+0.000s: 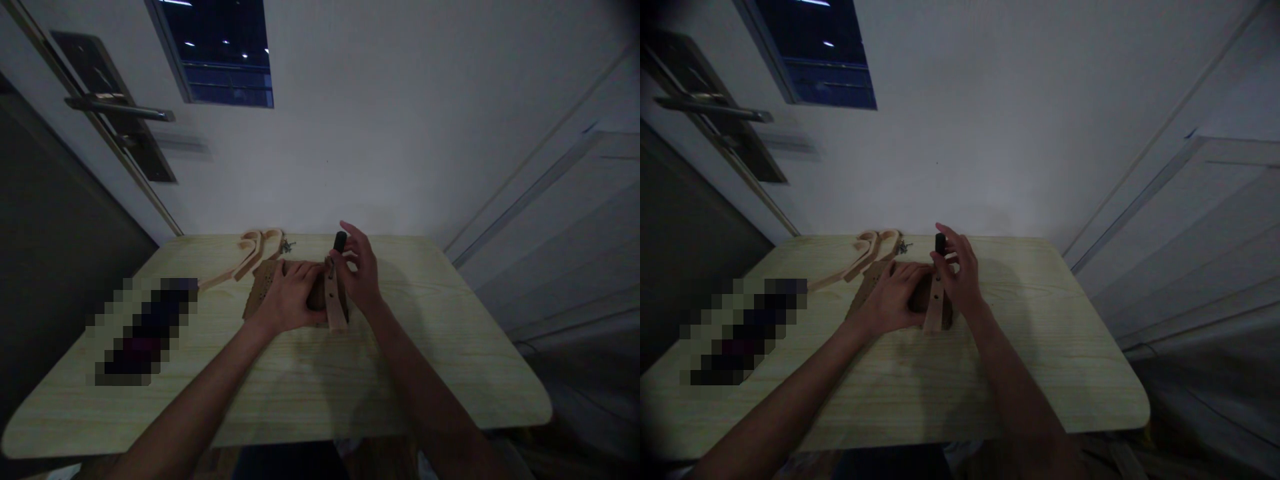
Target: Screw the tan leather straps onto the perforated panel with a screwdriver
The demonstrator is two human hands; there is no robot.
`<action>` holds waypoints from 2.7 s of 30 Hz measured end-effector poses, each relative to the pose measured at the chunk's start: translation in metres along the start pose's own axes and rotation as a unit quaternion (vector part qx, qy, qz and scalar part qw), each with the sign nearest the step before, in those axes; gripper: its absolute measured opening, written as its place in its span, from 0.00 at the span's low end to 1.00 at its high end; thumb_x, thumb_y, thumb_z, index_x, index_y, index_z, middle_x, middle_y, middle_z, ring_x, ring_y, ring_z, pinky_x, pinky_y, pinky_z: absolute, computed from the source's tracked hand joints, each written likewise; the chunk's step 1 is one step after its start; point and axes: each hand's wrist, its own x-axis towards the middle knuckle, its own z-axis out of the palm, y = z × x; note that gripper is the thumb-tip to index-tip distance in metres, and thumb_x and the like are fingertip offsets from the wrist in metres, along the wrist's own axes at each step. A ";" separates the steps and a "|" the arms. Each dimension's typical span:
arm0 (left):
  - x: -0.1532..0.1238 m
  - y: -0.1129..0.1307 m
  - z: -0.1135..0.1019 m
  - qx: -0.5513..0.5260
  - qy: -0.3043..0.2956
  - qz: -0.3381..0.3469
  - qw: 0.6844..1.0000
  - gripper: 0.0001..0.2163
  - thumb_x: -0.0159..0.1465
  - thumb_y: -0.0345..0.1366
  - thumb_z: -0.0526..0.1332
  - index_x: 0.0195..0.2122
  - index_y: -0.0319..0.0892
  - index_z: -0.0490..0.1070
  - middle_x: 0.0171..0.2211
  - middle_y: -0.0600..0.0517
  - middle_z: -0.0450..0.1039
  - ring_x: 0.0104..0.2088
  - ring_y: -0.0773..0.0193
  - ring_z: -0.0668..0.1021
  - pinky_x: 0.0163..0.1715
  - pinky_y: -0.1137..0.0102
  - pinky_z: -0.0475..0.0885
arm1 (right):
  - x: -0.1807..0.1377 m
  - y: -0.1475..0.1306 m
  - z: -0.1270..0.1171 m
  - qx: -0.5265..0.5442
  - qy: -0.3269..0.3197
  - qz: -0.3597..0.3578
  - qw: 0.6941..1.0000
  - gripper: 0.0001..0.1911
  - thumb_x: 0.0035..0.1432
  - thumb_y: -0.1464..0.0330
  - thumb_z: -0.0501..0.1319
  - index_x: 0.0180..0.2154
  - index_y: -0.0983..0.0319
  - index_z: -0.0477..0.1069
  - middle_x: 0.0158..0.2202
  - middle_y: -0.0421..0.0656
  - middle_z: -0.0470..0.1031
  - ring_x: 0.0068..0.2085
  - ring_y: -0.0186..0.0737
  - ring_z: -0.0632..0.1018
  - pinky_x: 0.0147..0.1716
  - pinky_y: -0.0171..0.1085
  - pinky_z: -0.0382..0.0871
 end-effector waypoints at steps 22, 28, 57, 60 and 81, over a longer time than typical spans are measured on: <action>0.001 0.000 0.000 -0.004 -0.002 0.005 1.000 0.35 0.53 0.52 0.66 0.59 0.43 0.61 0.58 0.41 0.68 0.58 0.40 0.68 0.61 0.37 0.48 | -0.001 -0.002 -0.002 0.086 -0.045 0.061 0.993 0.18 0.62 0.63 0.61 0.54 0.52 0.69 0.41 0.42 0.76 0.37 0.34 0.80 0.26 0.30 0.77; 0.000 -0.001 0.001 -0.001 0.000 0.003 1.000 0.35 0.52 0.53 0.67 0.59 0.43 0.62 0.57 0.40 0.69 0.58 0.40 0.69 0.60 0.38 0.51 | 0.000 0.000 -0.001 0.031 -0.031 0.043 0.998 0.18 0.58 0.64 0.64 0.52 0.50 0.71 0.42 0.42 0.70 0.37 0.34 0.75 0.21 0.28 0.74; 0.001 -0.002 0.000 -0.012 0.012 0.014 1.000 0.36 0.52 0.52 0.67 0.59 0.42 0.63 0.56 0.41 0.70 0.56 0.39 0.70 0.60 0.36 0.52 | 0.000 -0.006 -0.003 0.070 -0.070 0.052 0.994 0.16 0.63 0.62 0.59 0.53 0.52 0.68 0.47 0.44 0.73 0.39 0.34 0.77 0.24 0.28 0.75; 0.001 0.000 -0.001 -0.018 0.009 0.008 1.000 0.35 0.52 0.51 0.67 0.58 0.43 0.63 0.56 0.41 0.70 0.56 0.40 0.70 0.60 0.36 0.52 | 0.000 -0.009 -0.003 0.117 -0.086 0.054 0.988 0.16 0.66 0.61 0.55 0.54 0.52 0.67 0.45 0.44 0.75 0.39 0.35 0.79 0.30 0.32 0.78; 0.001 0.000 -0.003 -0.012 0.004 0.010 1.000 0.35 0.51 0.50 0.68 0.58 0.42 0.63 0.58 0.42 0.69 0.58 0.42 0.69 0.60 0.39 0.52 | -0.001 -0.004 -0.004 0.127 -0.070 0.036 0.989 0.14 0.67 0.60 0.53 0.52 0.53 0.67 0.43 0.42 0.75 0.34 0.32 0.78 0.30 0.33 0.76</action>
